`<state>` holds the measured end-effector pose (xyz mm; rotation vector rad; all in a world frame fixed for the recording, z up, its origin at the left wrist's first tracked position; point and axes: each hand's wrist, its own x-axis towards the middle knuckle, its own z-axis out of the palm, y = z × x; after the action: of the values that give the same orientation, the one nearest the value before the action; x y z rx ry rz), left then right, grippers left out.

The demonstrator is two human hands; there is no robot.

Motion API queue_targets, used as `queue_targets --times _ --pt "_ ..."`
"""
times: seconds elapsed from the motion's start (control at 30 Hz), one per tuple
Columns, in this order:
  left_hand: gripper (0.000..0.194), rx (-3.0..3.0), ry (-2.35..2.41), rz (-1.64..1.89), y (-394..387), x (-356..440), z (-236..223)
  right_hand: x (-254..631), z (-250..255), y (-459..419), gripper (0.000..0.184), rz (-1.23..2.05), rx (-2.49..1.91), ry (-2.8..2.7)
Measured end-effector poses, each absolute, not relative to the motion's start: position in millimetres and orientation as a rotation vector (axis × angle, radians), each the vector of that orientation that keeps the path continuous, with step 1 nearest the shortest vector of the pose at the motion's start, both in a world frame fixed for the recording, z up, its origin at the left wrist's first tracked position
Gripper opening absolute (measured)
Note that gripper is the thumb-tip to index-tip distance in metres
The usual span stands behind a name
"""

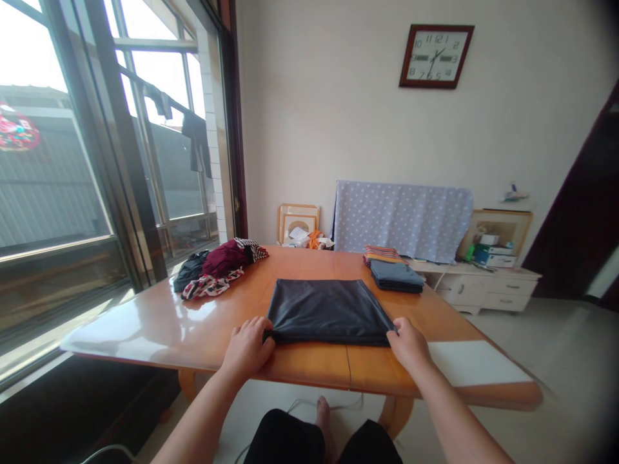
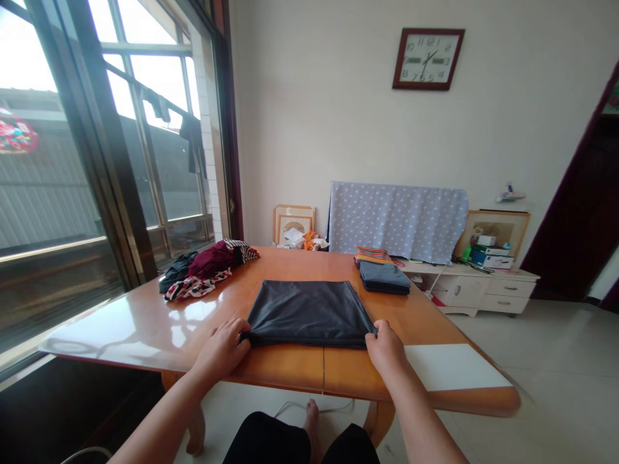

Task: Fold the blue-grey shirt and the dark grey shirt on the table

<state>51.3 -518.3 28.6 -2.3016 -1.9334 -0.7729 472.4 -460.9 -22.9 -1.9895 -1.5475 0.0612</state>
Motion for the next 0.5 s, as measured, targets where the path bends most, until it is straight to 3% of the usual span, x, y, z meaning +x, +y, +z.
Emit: queue_targets --times 0.5 --pt "0.025 -2.433 -1.801 -0.713 -515 56 30 456 1 -478 0.036 0.075 -2.295 -1.572"
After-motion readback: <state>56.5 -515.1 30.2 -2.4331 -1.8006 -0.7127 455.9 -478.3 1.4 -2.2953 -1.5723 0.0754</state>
